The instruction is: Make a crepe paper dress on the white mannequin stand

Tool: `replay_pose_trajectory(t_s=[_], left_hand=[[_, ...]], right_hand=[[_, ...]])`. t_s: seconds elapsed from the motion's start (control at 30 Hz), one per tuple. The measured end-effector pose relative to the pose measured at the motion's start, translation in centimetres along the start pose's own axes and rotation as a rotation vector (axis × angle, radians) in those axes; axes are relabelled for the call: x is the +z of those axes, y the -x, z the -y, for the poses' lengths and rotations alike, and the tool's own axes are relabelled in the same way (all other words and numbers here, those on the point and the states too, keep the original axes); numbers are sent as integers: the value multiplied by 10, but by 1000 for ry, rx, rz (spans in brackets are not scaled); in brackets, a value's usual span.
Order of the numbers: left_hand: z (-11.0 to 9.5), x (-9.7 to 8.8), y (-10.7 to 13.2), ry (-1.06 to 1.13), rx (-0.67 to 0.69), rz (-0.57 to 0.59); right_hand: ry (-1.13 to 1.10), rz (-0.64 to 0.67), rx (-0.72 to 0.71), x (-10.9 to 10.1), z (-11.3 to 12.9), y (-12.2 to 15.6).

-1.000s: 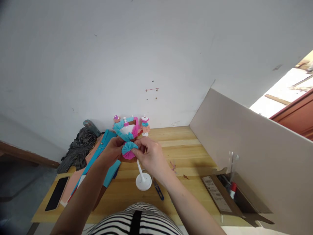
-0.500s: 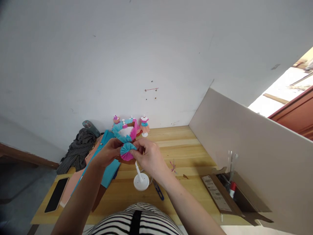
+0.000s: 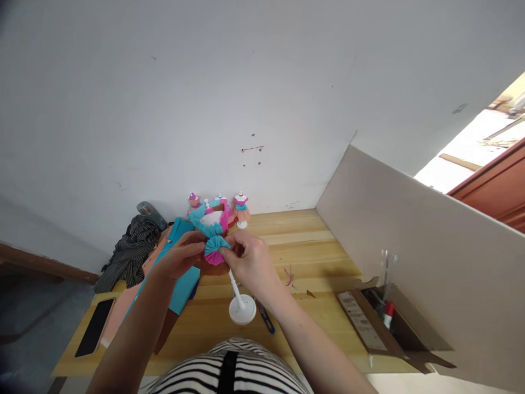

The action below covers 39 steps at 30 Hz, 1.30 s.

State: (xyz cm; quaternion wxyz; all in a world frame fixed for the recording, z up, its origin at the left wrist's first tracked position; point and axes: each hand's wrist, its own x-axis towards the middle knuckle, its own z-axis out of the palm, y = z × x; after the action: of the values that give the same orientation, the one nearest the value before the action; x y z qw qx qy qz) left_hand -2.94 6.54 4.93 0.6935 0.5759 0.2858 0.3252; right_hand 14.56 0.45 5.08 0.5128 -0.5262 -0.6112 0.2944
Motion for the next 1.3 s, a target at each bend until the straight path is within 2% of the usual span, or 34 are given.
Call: replay_pose_trajectory(t_s=[0.1,0.2,0.37,0.63,0.97,1.17,1.3], left_hand=[[1,0,0,25,42,64],[-1,5,0,42,25,92],[-1,17,0,26,-76,-37],[4,18,-2,35,-80,-161],[5,17,1,32,-95,-107],[8,23,0,-31,-65,-222],[13,21,2,-3,-15,-243]], right_hand=[[27,-4,-8,-1,0,0],[49,0,-17,0,0,0],[56,6,-1,0,-1,2],[-50,61,3,-1,-2,2],[-98,22,74,2,-8,2],[-93,33,69,3,-11,3],[-144,50,25,2,-12,5]])
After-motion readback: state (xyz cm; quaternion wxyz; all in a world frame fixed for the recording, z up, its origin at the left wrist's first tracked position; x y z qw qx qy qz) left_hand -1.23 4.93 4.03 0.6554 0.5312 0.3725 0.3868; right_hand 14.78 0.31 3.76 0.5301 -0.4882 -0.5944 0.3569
